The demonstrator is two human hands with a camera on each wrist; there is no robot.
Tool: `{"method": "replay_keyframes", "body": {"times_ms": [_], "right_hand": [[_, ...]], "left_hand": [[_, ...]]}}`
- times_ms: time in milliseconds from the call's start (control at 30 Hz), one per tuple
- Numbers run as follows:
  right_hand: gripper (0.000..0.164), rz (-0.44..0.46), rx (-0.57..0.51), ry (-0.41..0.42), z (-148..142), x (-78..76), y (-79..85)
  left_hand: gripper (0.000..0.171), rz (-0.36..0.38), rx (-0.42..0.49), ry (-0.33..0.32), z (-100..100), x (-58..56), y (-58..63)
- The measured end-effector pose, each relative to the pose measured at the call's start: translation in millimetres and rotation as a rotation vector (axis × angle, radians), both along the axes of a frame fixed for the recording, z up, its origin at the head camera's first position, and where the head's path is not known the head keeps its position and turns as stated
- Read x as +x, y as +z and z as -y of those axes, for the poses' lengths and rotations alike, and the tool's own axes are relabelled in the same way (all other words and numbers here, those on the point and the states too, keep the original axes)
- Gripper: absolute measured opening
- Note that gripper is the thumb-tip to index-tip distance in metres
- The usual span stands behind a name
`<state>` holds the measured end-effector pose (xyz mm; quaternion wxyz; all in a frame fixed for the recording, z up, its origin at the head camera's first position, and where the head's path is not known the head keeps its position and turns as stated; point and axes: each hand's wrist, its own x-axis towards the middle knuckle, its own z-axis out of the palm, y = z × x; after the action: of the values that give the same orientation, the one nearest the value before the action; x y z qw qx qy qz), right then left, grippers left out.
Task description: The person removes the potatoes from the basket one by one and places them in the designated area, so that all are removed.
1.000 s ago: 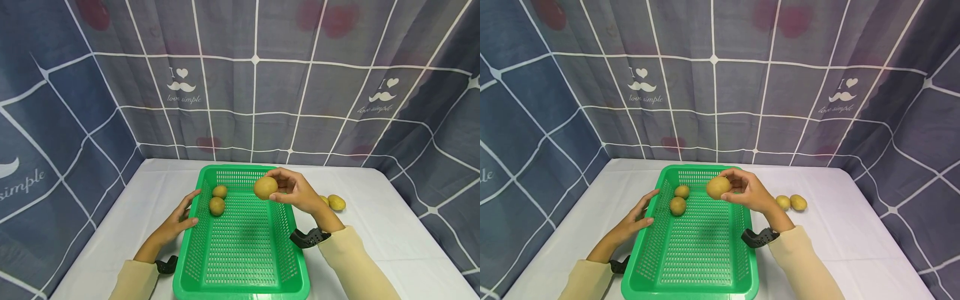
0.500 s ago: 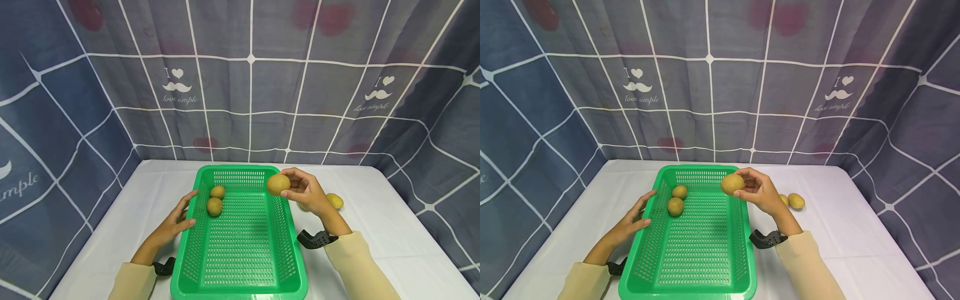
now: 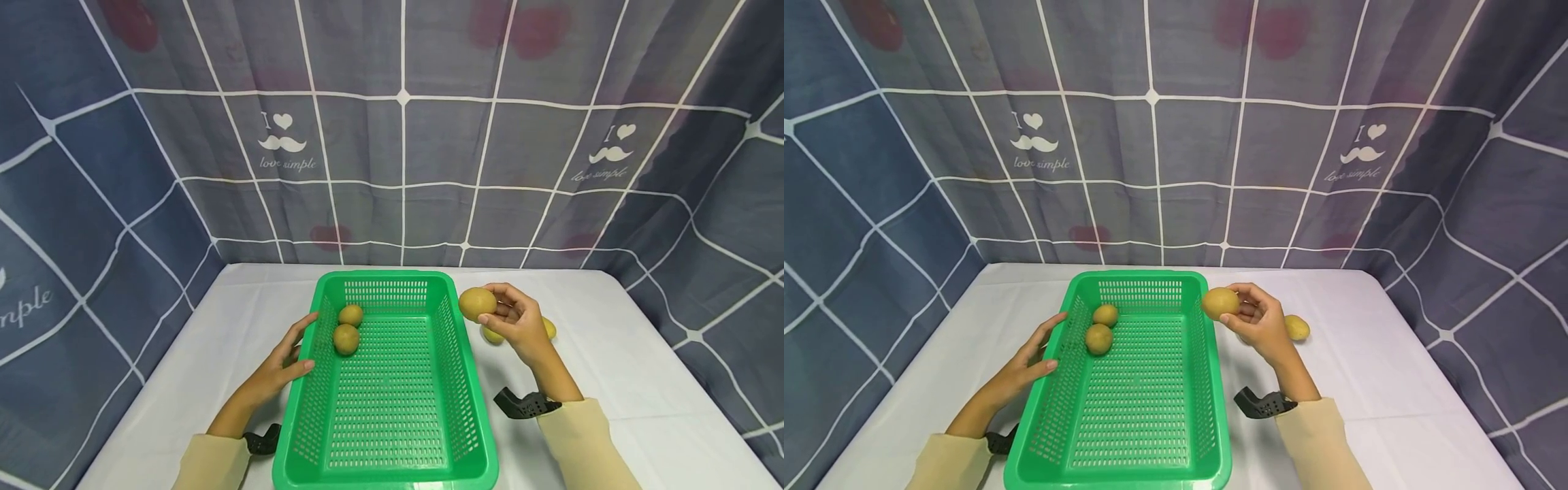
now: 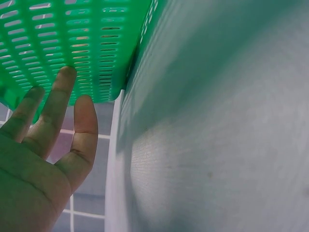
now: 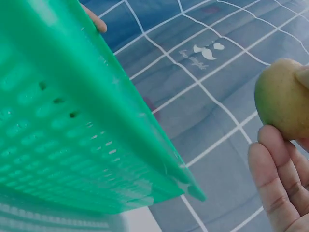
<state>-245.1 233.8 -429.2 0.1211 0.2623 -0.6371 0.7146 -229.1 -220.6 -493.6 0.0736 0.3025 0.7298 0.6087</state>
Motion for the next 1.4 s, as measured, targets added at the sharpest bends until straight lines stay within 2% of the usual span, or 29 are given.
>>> {"method": "replay_keyframes", "body": {"times_ms": [300, 467, 633, 900, 1167, 1400], "right_hand": [[0.056, 0.031, -0.065, -0.118, -10.1, 10.3, -11.1], [0.055, 0.012, -0.090, -0.136, -16.6, 14.2, -13.0], [0.051, -0.015, -0.095, -0.190, -25.6, 16.9, -14.9], [0.053, 0.000, -0.122, -0.275, -42.6, 17.4, -14.7], [0.040, 0.030, -0.179, -0.274, -56.9, 17.1, -14.0], [0.047, 0.077, -0.219, -0.261, -68.0, 14.7, -19.2]], "left_hand": [[0.078, -0.008, 0.005, -0.003, 0.6, 1.9, -1.1], [0.078, -0.012, 0.013, -0.009, 0.2, 1.6, -1.1], [0.078, -0.017, 0.016, -0.011, -0.7, 0.7, -2.2], [0.077, -0.022, 0.009, -0.005, -1.1, 1.2, -1.2], [0.078, -0.021, -0.002, 0.000, -0.8, 2.2, 2.4], [0.078, -0.027, -0.028, 0.017, -0.7, 2.1, 4.2]]}}
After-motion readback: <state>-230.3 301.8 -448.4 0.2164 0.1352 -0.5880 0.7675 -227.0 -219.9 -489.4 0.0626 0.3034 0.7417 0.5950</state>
